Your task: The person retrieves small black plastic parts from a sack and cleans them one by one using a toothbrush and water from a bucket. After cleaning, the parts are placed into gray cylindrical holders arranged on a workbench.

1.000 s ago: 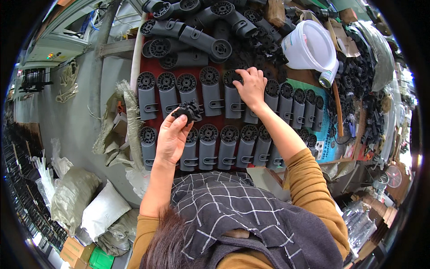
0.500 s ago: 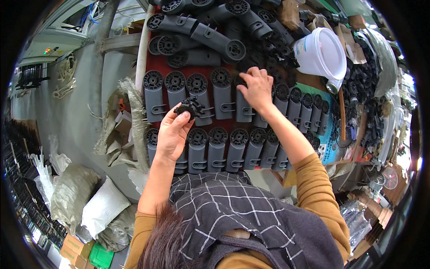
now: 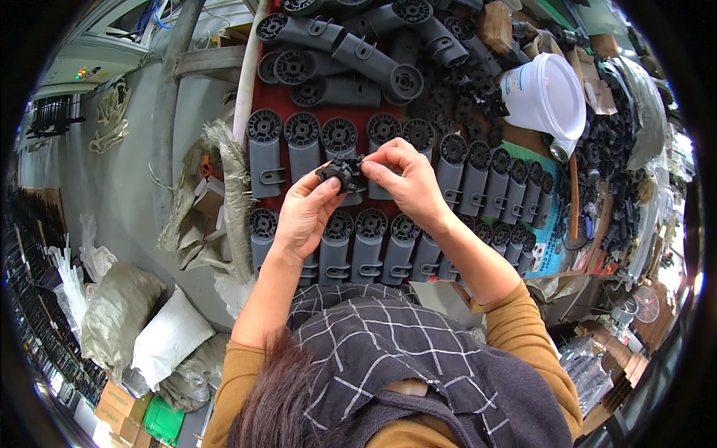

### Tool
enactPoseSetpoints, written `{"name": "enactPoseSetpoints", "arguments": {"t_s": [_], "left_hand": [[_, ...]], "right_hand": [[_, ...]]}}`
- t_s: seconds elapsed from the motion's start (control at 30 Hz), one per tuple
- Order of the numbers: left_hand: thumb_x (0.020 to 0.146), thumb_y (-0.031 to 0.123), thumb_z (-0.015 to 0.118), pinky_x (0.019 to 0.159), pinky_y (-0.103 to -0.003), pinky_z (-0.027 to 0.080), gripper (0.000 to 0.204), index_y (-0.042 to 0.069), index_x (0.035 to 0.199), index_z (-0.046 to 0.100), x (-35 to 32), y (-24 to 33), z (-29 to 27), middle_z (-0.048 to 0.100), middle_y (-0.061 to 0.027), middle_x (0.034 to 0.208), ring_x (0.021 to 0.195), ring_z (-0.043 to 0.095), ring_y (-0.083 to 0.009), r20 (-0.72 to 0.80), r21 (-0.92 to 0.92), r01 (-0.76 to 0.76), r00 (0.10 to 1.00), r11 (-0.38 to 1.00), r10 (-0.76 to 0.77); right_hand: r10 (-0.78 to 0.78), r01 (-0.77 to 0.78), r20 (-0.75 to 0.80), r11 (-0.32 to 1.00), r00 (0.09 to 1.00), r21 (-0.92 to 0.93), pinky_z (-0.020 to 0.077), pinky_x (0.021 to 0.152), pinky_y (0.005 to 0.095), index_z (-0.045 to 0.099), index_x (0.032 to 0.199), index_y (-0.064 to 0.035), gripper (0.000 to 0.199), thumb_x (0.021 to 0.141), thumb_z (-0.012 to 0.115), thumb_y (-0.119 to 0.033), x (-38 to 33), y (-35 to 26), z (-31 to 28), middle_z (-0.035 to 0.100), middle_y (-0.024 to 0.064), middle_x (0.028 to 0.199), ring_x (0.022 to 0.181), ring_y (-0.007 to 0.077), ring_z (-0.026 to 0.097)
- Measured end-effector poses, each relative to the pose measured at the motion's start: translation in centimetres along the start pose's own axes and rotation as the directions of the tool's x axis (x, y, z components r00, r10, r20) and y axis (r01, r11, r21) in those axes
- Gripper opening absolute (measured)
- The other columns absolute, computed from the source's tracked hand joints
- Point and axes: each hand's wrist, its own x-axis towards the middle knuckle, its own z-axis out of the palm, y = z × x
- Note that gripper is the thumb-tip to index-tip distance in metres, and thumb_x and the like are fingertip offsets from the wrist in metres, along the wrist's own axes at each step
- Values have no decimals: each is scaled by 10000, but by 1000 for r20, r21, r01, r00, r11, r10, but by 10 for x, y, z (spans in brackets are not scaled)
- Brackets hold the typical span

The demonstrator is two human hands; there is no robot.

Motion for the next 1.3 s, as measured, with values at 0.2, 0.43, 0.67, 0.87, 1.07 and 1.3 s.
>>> {"name": "enactPoseSetpoints", "arguments": {"t_s": [0.2,0.43,0.67,0.87,1.07,1.3], "left_hand": [[873,31,655,870,-260,510,238,57,1108,625,4,-5,-1,669,-21,1022,945,632,-105,-37,4,17,999,1000,-16],[853,41,681,817,-247,491,255,79,1093,601,12,-9,-4,662,-7,972,886,618,-87,-37,-9,60,997,998,-61],[850,51,686,824,-250,475,261,114,1087,595,14,-10,-14,665,-1,961,881,620,-87,-94,-55,65,993,996,-70],[855,61,685,825,-243,483,261,120,1094,600,11,-1,-33,668,10,981,899,620,-74,-126,-69,-7,992,998,-1],[867,44,659,826,-264,526,282,92,1137,594,13,1,-42,677,-5,1009,918,637,-91,-128,-88,-41,991,995,29],[867,53,663,834,-262,523,278,94,1134,597,12,0,-44,677,-8,1018,930,632,-96,-121,-93,-46,992,995,35]], "right_hand": [[17,-17,-44,1000,999,-14,422,768,264,661,920,5,171,863,665,-157,-4,5,-1,562,46,944,860,146,539],[-287,85,-222,767,932,-636,347,819,403,668,806,-95,115,798,644,-208,33,49,-19,569,45,924,943,246,519],[-437,300,100,417,894,-858,338,825,368,683,849,-142,120,780,687,-240,76,81,-31,552,-15,917,936,202,507],[-346,214,51,451,937,-866,327,839,370,690,1001,-178,273,758,728,-296,66,71,-21,567,-7,970,955,204,505],[-328,218,68,447,942,-868,332,841,378,675,997,-195,321,707,767,-297,61,73,-21,552,-8,956,971,206,493],[-332,233,84,438,940,-868,324,846,378,691,982,-199,300,704,769,-283,59,75,-20,548,-15,964,971,198,492]]}}
